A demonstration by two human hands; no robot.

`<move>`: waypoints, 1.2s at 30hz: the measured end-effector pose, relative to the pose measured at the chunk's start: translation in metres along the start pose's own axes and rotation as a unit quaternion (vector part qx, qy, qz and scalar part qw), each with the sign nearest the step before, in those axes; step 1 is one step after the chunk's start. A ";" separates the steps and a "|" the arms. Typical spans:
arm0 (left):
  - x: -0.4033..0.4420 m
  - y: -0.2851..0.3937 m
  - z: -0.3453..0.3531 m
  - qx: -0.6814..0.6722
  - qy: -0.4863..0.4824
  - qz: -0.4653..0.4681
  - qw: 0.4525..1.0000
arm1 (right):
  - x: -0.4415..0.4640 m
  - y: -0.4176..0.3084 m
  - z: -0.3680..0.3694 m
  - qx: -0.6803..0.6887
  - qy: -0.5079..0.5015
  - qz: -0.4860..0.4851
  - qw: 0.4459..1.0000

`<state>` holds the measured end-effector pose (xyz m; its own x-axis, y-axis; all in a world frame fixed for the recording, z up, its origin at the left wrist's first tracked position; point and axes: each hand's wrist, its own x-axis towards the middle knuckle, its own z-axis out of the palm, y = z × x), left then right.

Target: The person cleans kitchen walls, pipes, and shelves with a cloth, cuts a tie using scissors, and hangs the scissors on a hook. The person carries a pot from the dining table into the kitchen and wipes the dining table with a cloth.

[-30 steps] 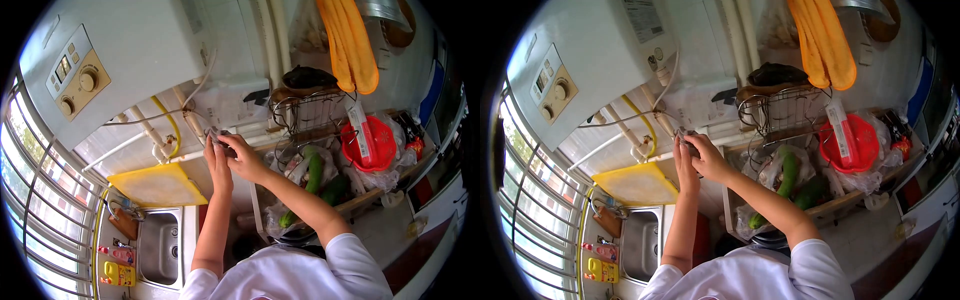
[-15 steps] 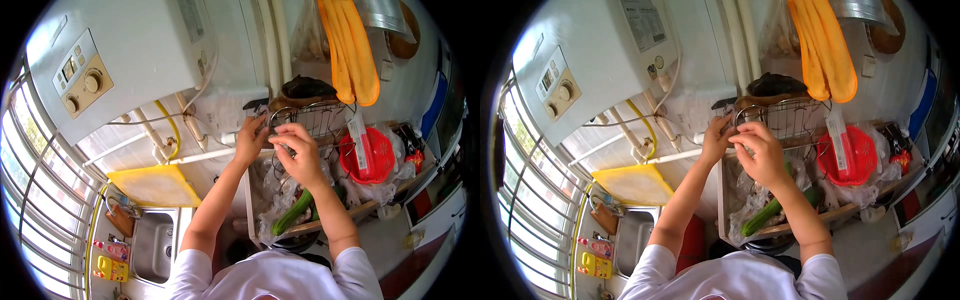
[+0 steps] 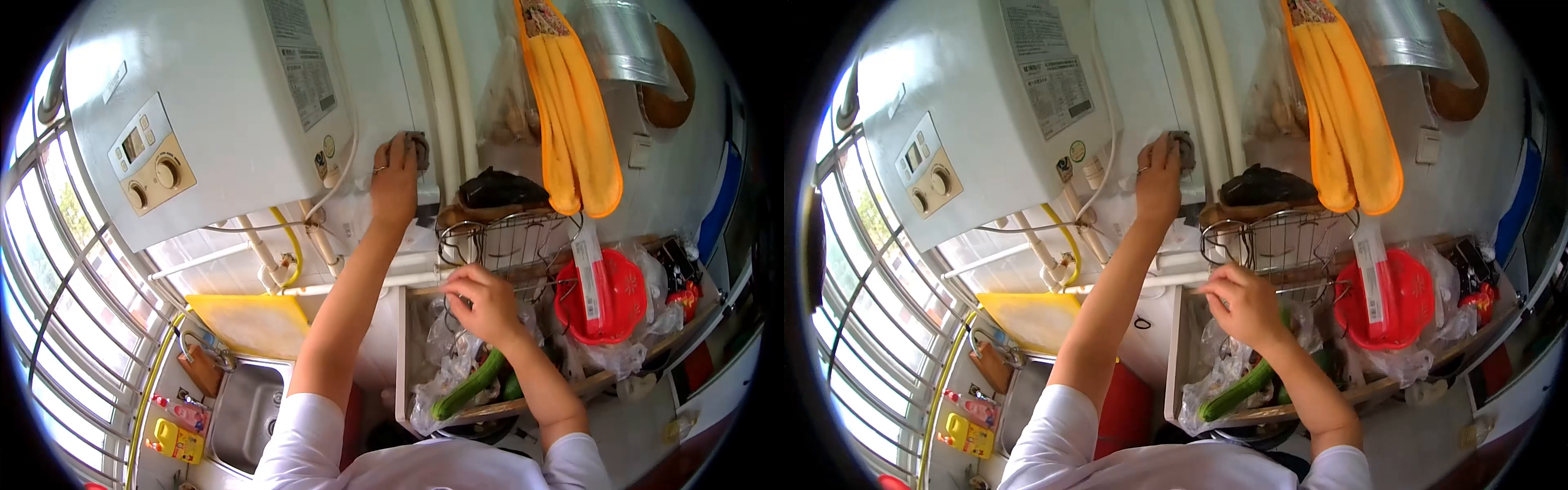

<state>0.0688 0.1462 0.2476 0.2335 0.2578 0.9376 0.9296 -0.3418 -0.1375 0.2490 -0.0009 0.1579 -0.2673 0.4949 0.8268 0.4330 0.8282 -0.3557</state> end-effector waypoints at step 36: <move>0.277 -0.022 -0.034 0.185 0.057 -0.140 0.971 | 0.259 0.067 -0.140 -0.355 0.083 -0.250 0.897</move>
<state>0.1036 0.1943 0.5214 -0.0573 0.1849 0.9811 0.9958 0.0802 0.0431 0.3288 0.1462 0.4094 -0.4736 0.0136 0.8806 0.7503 0.5298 0.3953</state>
